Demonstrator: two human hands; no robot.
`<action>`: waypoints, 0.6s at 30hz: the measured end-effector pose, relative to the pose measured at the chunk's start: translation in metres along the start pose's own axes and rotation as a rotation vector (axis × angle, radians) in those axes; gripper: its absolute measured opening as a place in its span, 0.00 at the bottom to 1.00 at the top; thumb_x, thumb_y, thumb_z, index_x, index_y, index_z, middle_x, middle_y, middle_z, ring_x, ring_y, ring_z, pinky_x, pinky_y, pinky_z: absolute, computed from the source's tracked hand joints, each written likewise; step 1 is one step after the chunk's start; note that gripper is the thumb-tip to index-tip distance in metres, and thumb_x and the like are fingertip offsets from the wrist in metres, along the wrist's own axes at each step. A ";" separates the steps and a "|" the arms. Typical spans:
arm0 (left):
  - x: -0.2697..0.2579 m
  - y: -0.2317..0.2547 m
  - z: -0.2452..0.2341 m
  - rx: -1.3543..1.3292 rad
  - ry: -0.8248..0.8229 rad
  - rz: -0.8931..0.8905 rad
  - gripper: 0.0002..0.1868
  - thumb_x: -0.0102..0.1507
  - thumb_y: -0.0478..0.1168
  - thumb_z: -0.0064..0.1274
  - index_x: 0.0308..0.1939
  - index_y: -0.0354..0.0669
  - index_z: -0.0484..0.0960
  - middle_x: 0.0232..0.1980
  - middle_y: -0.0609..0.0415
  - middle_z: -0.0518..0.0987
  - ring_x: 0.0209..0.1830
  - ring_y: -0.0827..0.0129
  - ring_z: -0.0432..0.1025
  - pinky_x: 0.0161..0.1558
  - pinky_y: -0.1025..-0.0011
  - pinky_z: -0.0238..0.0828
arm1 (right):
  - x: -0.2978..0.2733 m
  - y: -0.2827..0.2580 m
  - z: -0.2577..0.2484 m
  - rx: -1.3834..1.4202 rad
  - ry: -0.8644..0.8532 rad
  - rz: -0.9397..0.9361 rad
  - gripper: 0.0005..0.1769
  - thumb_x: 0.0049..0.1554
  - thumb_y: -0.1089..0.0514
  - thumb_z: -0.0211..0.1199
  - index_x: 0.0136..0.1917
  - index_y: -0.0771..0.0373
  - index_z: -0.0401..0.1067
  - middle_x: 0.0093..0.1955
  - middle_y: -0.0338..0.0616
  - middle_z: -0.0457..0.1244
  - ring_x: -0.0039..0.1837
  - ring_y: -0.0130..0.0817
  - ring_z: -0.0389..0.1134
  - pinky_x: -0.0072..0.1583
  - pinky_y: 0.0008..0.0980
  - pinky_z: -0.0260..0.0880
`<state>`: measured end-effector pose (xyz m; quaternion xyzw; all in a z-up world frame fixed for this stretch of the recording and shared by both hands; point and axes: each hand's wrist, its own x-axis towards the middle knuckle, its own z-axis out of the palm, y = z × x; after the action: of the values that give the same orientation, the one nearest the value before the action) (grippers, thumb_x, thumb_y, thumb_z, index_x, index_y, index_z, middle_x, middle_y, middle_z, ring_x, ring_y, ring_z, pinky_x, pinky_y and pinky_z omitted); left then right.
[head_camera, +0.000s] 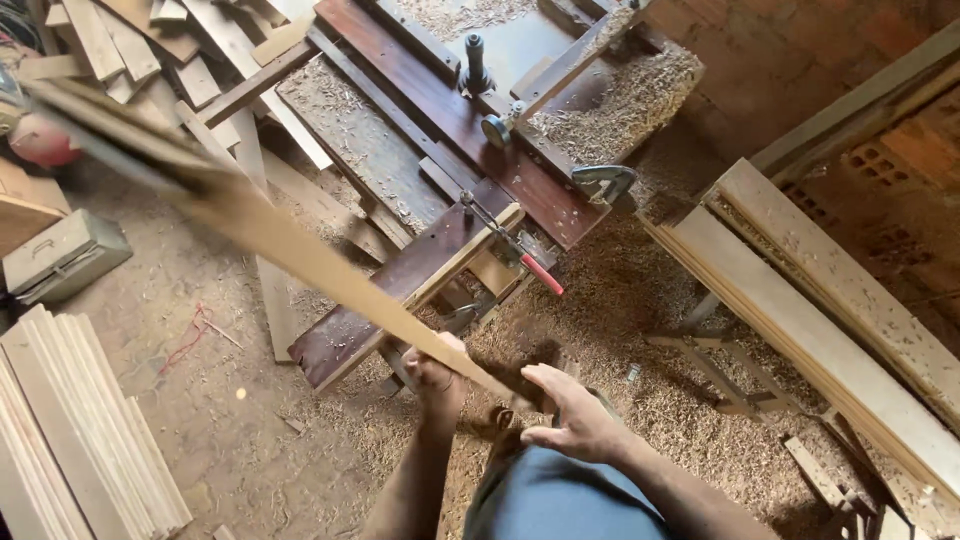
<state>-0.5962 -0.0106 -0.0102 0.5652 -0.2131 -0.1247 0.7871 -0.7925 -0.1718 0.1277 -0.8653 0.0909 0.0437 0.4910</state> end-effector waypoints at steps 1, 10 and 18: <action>0.010 0.012 0.028 -0.225 0.014 0.114 0.30 0.70 0.66 0.43 0.41 0.40 0.78 0.31 0.58 0.78 0.26 0.76 0.73 0.25 0.73 0.71 | 0.003 0.016 0.007 0.083 0.097 -0.017 0.37 0.52 0.49 0.71 0.70 0.67 0.65 0.70 0.59 0.61 0.72 0.50 0.59 0.70 0.46 0.59; -0.002 0.003 0.160 0.180 -0.266 0.033 0.11 0.78 0.39 0.46 0.47 0.35 0.78 0.31 0.59 0.77 0.27 0.82 0.66 0.27 0.81 0.62 | -0.083 0.195 -0.035 0.189 0.580 0.285 0.22 0.57 0.38 0.62 0.44 0.59 0.79 0.34 0.38 0.68 0.35 0.24 0.64 0.36 0.27 0.66; -0.035 -0.024 0.243 0.481 -0.528 -1.123 0.20 0.70 0.53 0.52 0.42 0.37 0.84 0.33 0.54 0.79 0.21 0.74 0.68 0.21 0.67 0.62 | -0.245 0.359 -0.014 0.086 0.482 0.953 0.39 0.54 0.24 0.58 0.35 0.65 0.79 0.23 0.46 0.62 0.24 0.33 0.63 0.29 0.37 0.63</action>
<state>-0.7421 -0.2065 0.0263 0.7009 -0.0937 -0.5991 0.3756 -1.1047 -0.3356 -0.1264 -0.6927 0.5859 0.0581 0.4167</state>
